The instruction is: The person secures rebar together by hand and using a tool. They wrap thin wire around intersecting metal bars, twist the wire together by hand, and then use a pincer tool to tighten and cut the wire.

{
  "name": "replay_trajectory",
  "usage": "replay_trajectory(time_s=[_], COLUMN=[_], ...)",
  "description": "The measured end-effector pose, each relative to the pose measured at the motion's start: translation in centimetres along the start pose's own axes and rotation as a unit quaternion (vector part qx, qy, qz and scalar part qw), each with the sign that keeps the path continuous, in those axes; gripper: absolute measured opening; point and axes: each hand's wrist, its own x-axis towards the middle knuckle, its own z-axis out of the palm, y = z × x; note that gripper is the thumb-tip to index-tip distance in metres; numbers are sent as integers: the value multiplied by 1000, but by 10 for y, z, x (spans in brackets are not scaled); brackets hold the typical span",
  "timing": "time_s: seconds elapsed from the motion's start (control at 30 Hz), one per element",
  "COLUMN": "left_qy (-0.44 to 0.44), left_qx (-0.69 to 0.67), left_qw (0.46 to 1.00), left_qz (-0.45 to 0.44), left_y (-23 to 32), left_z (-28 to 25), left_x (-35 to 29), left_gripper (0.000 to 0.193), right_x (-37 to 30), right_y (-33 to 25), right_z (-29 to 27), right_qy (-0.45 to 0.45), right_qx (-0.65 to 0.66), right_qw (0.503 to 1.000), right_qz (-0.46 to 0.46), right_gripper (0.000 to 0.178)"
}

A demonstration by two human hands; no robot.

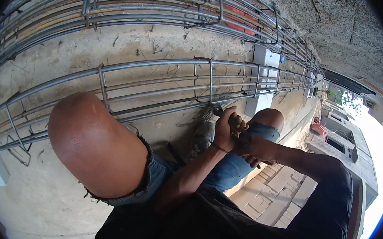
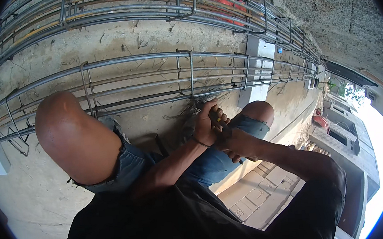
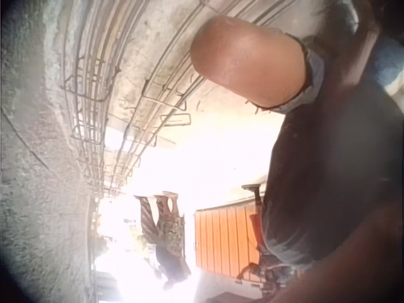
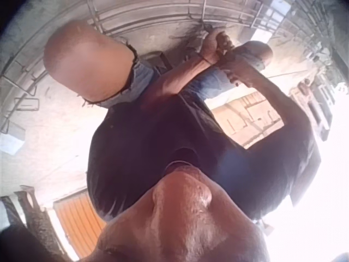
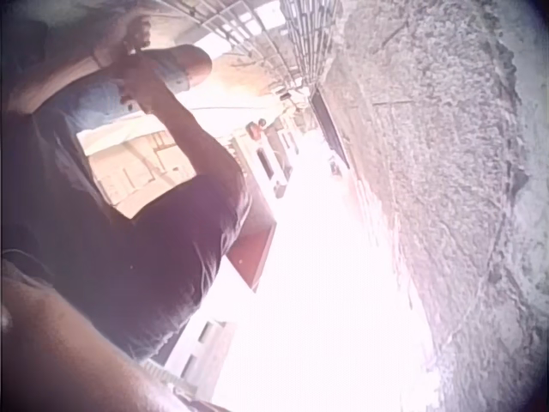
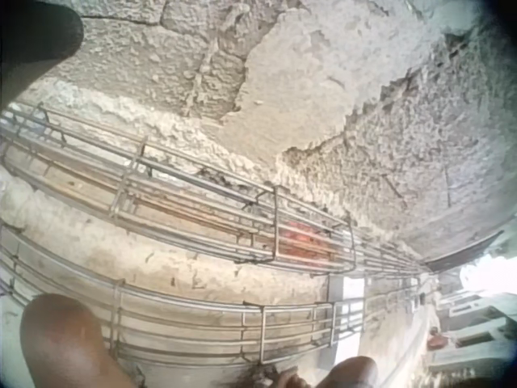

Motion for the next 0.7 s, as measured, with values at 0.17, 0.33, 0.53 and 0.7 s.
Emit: replay_trajectory(time_s=[0.17, 0.33, 0.53, 0.7], left_qy=[34, 38, 33, 23], left_qx=[-41, -126, -134, -33], left_qw=[996, 989, 986, 995], left_qz=[73, 67, 94, 93], left_y=[0, 6, 4, -3], left_z=[27, 31, 34, 22], left_x=[5, 18, 27, 14], left_gripper=[18, 24, 32, 60], right_x=[-7, -16, -33, -54], right_y=[-14, -34, -59, -82], right_z=[-31, -30, -34, -46], right_qy=[348, 409, 347, 177], right_qx=[-633, -729, -713, -414], right_qw=[663, 521, 567, 873], right_qz=[-197, -174, -222, -189], right_gripper=[19, 27, 43, 39])
